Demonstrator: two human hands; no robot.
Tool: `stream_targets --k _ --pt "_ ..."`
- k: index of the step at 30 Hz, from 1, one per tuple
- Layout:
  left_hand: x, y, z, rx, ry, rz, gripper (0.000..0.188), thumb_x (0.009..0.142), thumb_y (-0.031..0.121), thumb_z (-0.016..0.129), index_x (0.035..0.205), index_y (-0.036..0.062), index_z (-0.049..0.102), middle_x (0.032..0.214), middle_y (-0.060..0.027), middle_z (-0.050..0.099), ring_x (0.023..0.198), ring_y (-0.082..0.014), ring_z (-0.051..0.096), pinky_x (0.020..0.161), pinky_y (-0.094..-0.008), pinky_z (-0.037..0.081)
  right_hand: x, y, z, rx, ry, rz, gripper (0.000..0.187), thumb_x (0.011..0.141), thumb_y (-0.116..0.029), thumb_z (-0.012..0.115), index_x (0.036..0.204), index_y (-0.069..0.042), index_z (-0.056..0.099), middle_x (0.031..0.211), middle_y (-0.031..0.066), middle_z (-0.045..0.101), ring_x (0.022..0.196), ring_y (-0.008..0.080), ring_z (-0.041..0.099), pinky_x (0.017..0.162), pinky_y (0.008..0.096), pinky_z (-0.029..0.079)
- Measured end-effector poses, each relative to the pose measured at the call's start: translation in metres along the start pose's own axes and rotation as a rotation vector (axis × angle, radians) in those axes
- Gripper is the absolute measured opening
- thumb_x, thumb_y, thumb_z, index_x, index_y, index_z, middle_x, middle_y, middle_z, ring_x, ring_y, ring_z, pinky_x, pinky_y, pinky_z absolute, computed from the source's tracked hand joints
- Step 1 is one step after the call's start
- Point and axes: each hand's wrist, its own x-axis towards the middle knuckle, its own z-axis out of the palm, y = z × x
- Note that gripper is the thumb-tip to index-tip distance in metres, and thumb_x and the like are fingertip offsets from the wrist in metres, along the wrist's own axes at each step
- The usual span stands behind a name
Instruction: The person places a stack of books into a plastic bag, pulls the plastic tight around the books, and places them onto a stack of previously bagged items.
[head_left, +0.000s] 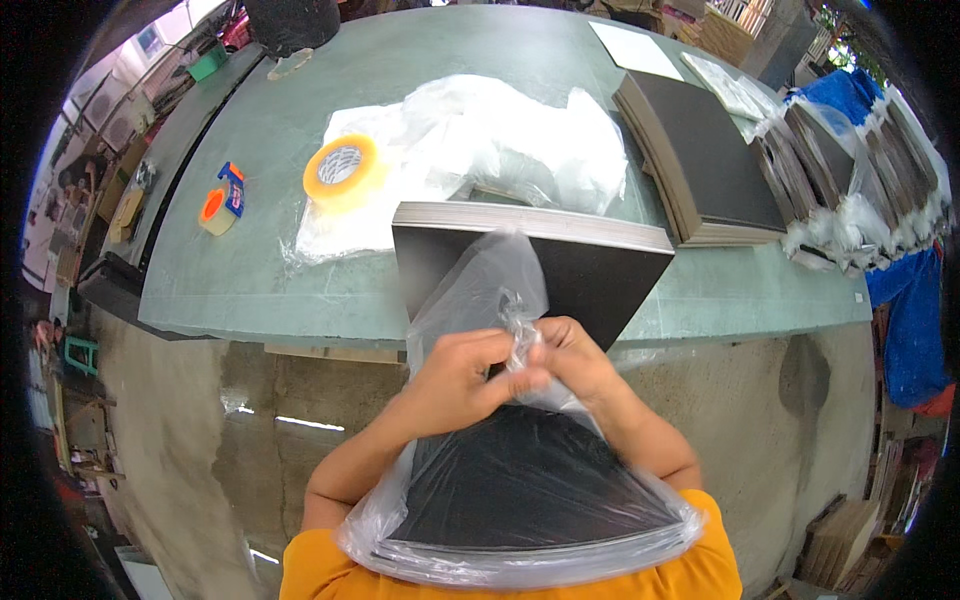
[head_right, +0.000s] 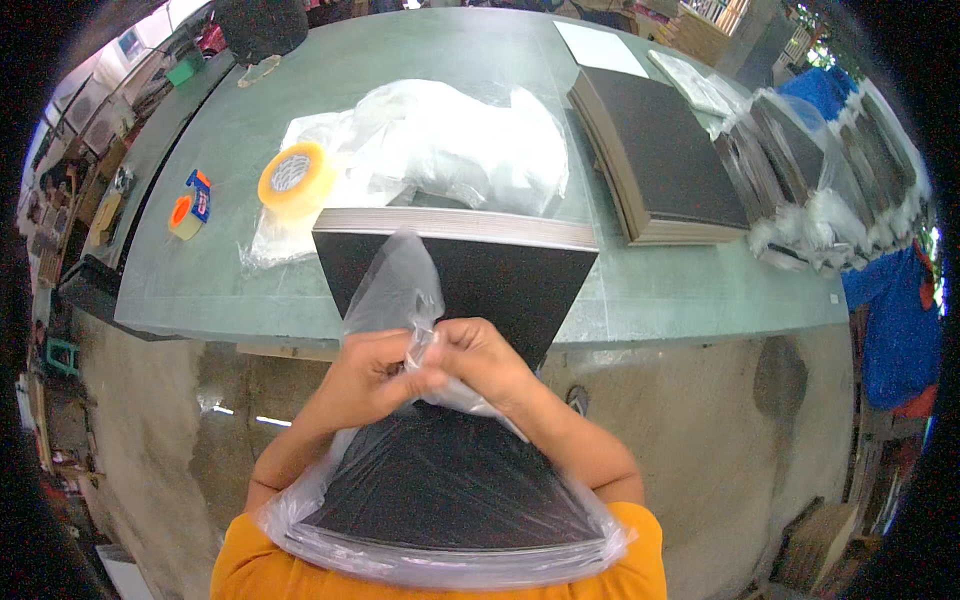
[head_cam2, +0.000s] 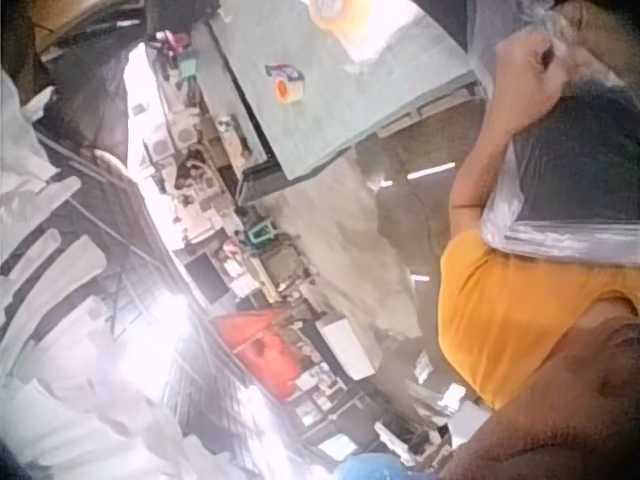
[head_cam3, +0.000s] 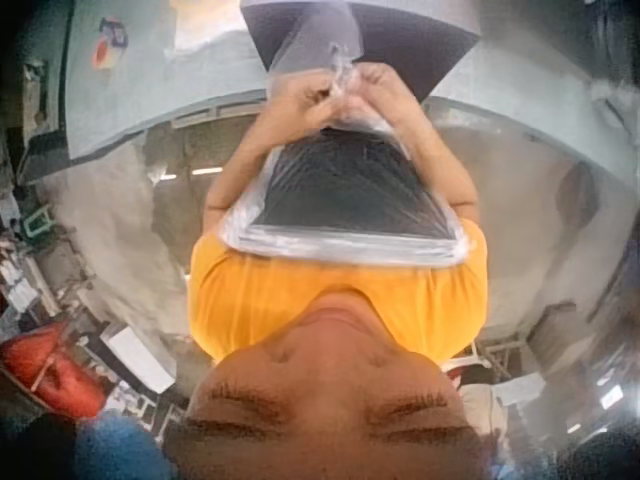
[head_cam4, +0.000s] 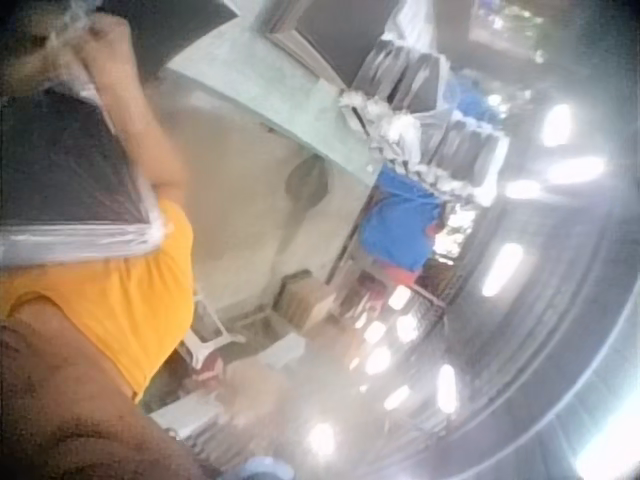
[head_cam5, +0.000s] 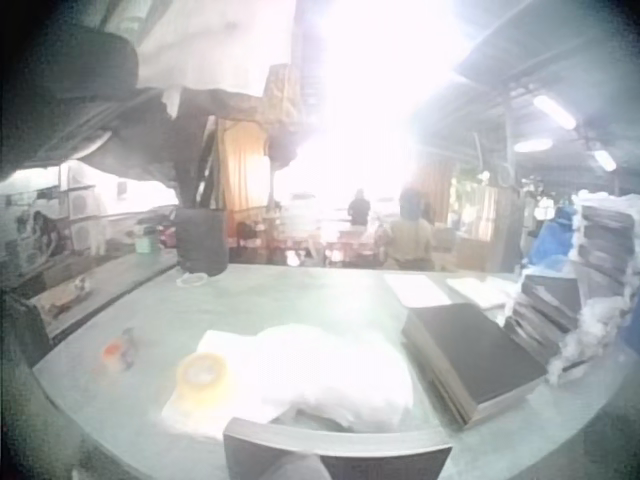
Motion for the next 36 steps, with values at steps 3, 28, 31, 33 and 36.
stream_targets --k 3,28,31,33,36 --pt "-0.014 -0.046 -0.020 -0.033 -0.139 -0.159 0.023 0.079 0.020 0.057 0.068 0.0006 0.055 0.060 -0.0034 0.050 0.059 -0.0104 0.048 0.052 -0.0236 0.038 -0.011 -0.009 -0.015 0.324 0.000 -0.090 0.025 0.076 -0.024 0.062 0.085 -0.002 0.057 0.081 0.0061 0.060 0.071 0.0146 0.057 0.064 0.0279 0.047" --pt "-0.034 -0.080 -0.134 0.274 0.589 -0.461 0.010 0.073 0.011 0.058 0.075 0.0020 0.058 0.070 -0.0018 0.057 0.069 -0.0110 0.053 0.067 -0.0243 0.041 -0.013 -0.024 0.001 0.176 -0.059 -0.187 0.021 0.083 -0.025 0.054 0.072 -0.007 0.052 0.062 -0.0005 0.050 0.057 0.0103 0.047 0.056 0.0255 0.041" --pt "-0.004 -0.006 -0.094 0.578 1.144 -0.062 0.011 0.074 0.011 0.053 0.082 0.0028 0.056 0.073 -0.0027 0.055 0.069 -0.0108 0.049 0.065 -0.0237 0.040 -0.013 -0.018 -0.001 -0.277 0.034 -0.261 0.017 0.080 -0.017 0.058 0.071 -0.004 0.053 0.080 0.0042 0.053 0.075 0.0118 0.049 0.068 0.0266 0.039" --pt "0.006 0.039 -0.042 0.410 0.419 0.143 0.024 0.074 0.021 0.060 0.089 0.0028 0.054 0.076 -0.0091 0.058 0.073 -0.0197 0.056 0.064 -0.0288 0.044 -0.008 -0.024 0.015 -0.611 0.004 -0.451 0.017 0.076 -0.015 0.062 0.076 -0.001 0.053 0.100 0.0080 0.049 0.091 0.0147 0.047 0.083 0.0297 0.036" --pt "-0.004 0.012 0.010 0.336 -0.458 -0.146 0.028 0.077 0.025 0.060 0.088 0.0004 0.053 0.068 -0.0180 0.055 0.063 -0.0255 0.059 0.056 -0.0328 0.045 -0.008 -0.055 0.048 -0.520 0.189 -0.941 0.024 0.072 -0.019 0.067 0.081 -0.001 0.054 0.102 0.0077 0.048 0.093 0.0177 0.047 0.087 0.0312 0.034"
